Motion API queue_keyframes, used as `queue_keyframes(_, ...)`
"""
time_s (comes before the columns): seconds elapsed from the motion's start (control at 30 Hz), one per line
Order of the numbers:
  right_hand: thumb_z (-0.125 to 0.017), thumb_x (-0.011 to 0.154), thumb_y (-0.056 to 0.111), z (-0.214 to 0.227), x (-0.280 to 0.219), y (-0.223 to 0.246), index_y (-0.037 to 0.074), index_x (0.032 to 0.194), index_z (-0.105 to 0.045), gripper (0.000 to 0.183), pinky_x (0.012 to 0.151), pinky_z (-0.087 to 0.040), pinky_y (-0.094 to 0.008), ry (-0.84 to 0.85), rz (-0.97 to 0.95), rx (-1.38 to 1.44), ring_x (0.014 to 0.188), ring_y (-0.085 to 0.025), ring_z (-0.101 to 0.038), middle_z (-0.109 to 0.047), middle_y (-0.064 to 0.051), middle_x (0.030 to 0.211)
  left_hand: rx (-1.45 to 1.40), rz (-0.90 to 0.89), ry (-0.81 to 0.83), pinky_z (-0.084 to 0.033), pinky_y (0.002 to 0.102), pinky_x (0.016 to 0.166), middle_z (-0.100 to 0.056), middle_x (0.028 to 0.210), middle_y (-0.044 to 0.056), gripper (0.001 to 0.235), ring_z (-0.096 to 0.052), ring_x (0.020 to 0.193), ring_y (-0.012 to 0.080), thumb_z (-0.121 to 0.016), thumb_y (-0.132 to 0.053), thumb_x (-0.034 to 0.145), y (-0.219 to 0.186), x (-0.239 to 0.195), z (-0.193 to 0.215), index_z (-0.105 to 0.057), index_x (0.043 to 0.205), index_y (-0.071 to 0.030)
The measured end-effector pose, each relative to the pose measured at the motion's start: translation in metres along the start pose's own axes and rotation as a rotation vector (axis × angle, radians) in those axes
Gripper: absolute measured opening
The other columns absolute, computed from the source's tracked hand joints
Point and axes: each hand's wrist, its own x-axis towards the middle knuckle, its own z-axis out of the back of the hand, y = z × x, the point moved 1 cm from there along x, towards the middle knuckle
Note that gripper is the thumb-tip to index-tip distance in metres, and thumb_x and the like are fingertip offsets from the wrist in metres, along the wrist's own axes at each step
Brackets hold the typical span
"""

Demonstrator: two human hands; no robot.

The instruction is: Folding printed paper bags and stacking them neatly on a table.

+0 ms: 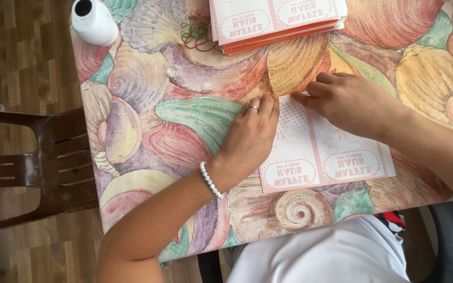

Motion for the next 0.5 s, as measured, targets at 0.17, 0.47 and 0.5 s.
queue_keyframes(0.17,-0.063,0.091,0.010,0.001,0.004,-0.002,0.022,0.132,-0.067,0.042,0.073,-0.062,-0.032,0.020,-0.020,0.020,0.089,-0.018,-0.066,-0.068,0.006,0.104,-0.048,-0.003,0.029,-0.057,0.024,0.069,-0.056,0.109,0.005,0.056,-0.058,0.097,0.0227,-0.060,-0.011,0.092,0.003,0.005,0.003,-0.055,0.147,-0.016)
queue_keyframes(0.47,-0.065,0.094,0.011,-0.010,-0.027,-0.023,0.016,0.122,-0.070,0.029,0.070,-0.062,-0.033,0.084,-0.049,0.056,0.087,-0.018,-0.061,-0.064,0.006,0.095,-0.190,-0.045,0.016,-0.041,0.050,0.119,-0.053,0.125,0.019,0.029,-0.054,0.115,0.0332,-0.052,0.001,0.094,-0.010,0.017,-0.003,-0.067,0.118,0.005)
queue_keyframes(0.5,-0.065,0.094,0.011,-0.012,-0.029,-0.023,0.014,0.124,-0.070,0.030,0.065,-0.061,-0.033,0.038,-0.043,0.039,0.086,-0.018,-0.061,-0.065,0.005,0.096,-0.084,-0.064,0.052,-0.045,0.039,0.095,-0.054,0.111,0.013,0.020,-0.054,0.099,0.0270,-0.056,-0.004,0.093,-0.010,0.020,-0.002,-0.068,0.108,-0.004)
